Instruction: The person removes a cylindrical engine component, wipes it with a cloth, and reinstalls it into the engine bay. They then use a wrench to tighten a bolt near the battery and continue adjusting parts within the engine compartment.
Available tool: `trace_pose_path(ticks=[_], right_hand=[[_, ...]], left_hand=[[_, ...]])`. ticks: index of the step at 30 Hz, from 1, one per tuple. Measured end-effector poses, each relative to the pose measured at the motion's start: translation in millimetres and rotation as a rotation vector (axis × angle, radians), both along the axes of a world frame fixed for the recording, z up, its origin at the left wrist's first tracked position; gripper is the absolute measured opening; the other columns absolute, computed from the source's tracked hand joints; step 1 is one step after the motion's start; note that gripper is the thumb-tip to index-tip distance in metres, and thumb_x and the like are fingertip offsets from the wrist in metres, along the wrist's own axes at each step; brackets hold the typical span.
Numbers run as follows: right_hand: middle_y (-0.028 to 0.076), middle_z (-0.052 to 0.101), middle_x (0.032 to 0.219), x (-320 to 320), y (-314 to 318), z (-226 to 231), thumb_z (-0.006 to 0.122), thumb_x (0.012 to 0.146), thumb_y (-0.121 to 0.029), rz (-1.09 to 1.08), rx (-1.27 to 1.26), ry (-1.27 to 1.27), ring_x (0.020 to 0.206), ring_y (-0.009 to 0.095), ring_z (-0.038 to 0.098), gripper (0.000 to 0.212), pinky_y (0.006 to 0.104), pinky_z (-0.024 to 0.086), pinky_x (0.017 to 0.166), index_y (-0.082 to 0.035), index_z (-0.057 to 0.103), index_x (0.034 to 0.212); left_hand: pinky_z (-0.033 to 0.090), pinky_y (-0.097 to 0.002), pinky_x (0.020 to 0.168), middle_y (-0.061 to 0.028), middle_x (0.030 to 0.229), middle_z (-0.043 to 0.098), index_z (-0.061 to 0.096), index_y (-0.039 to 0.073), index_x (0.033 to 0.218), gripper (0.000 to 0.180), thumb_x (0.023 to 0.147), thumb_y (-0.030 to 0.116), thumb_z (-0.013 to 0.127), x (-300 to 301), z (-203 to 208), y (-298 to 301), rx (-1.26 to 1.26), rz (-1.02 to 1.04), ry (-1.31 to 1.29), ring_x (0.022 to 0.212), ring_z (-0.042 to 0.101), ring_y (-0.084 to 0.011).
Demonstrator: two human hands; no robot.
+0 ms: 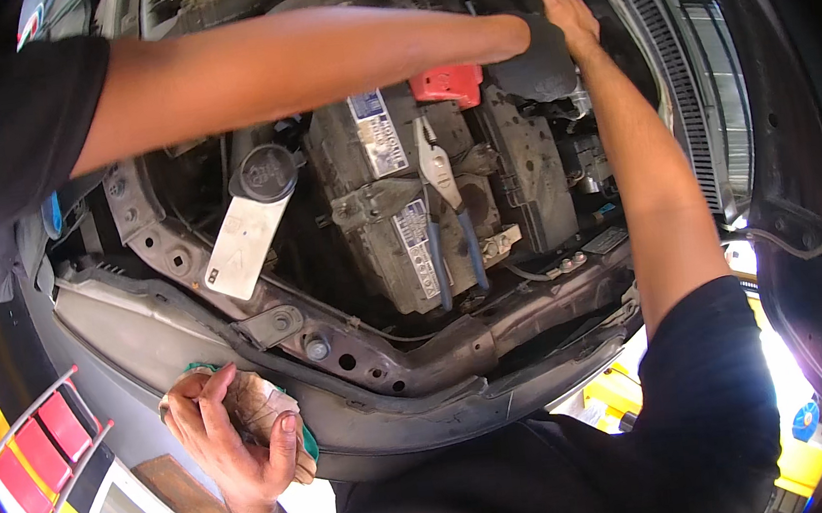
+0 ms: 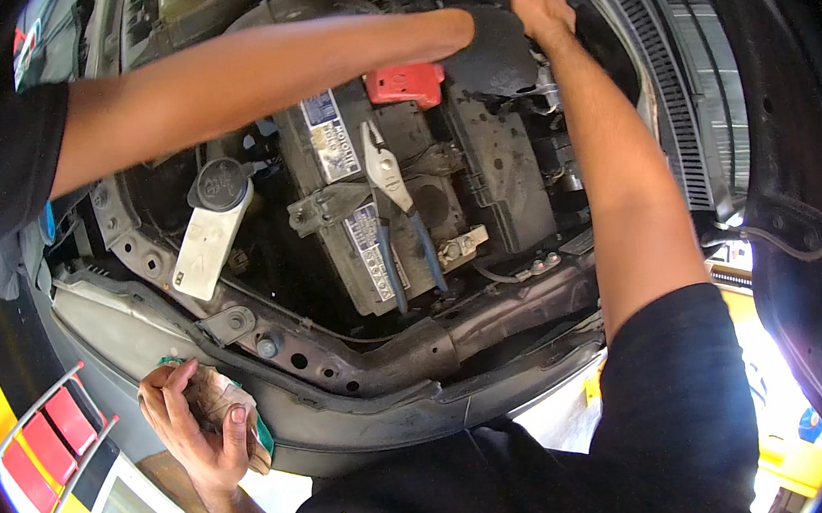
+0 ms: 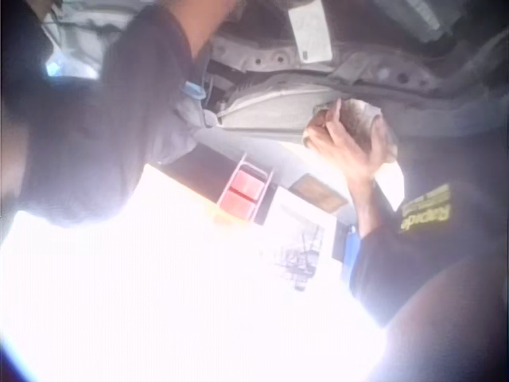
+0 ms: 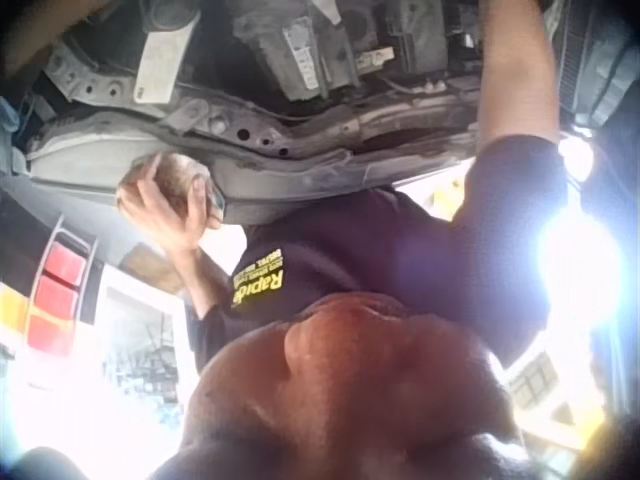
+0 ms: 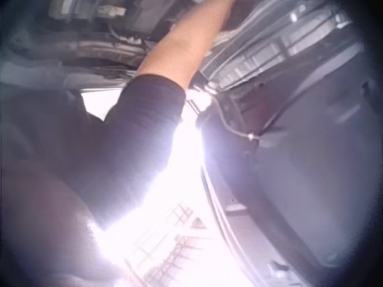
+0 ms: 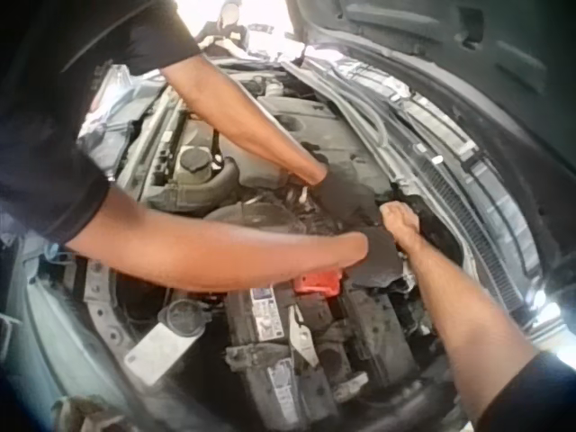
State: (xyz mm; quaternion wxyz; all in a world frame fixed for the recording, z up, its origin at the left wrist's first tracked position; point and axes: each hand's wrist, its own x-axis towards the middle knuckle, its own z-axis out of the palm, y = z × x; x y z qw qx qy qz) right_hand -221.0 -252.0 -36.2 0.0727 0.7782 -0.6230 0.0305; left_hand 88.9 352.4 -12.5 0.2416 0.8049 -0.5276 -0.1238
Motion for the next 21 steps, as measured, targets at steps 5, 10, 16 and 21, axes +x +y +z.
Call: trace_pose_path(ticks=[5,10,16,21], right_hand=[[0.018,0.064,0.130,-1.5,-4.6,11.6,0.037,0.093,-0.045,0.041,0.080,0.018,0.123,0.038,0.058,0.055,0.0495,0.044,0.104,-0.011,0.067,0.123],[0.017,0.065,0.129,-6.7,-4.4,7.0,0.038,0.093,-0.044,0.100,0.063,0.043,0.123,0.039,0.059,0.054,0.0492,0.044,0.103,-0.009,0.069,0.120],[0.019,0.066,0.126,14.1,10.9,4.0,0.039,0.091,-0.043,0.050,0.025,-0.070,0.119,0.038,0.061,0.053,0.0498,0.046,0.100,-0.008,0.070,0.116],[0.019,0.067,0.121,-15.4,-8.6,11.1,0.040,0.089,-0.039,0.232,0.085,0.132,0.115,0.039,0.062,0.048,0.0490,0.047,0.098,-0.006,0.071,0.107]], left_hand=[[0.035,-0.0485,0.092,-0.0177,0.106,0.053,0.063,0.006,0.118,0.066,0.080,0.060,0.065,1.2,-5.1,-2.5,-0.052,0.015,0.046,0.102,0.050,-0.0354],[0.035,-0.0484,0.091,-0.0181,0.107,0.054,0.063,0.007,0.116,0.065,0.085,0.064,0.059,5.8,-7.1,-1.1,-0.069,-0.023,0.054,0.101,0.051,-0.0355],[0.037,-0.0492,0.088,-0.0178,0.105,0.055,0.063,0.008,0.113,0.061,0.081,0.060,0.063,8.4,-9.2,4.7,-0.124,-0.019,0.078,0.100,0.052,-0.0361],[0.036,-0.0485,0.089,-0.0172,0.104,0.056,0.063,0.010,0.113,0.060,0.078,0.059,0.066,7.7,-12.7,4.6,-0.173,-0.018,0.079,0.100,0.053,-0.0357]])
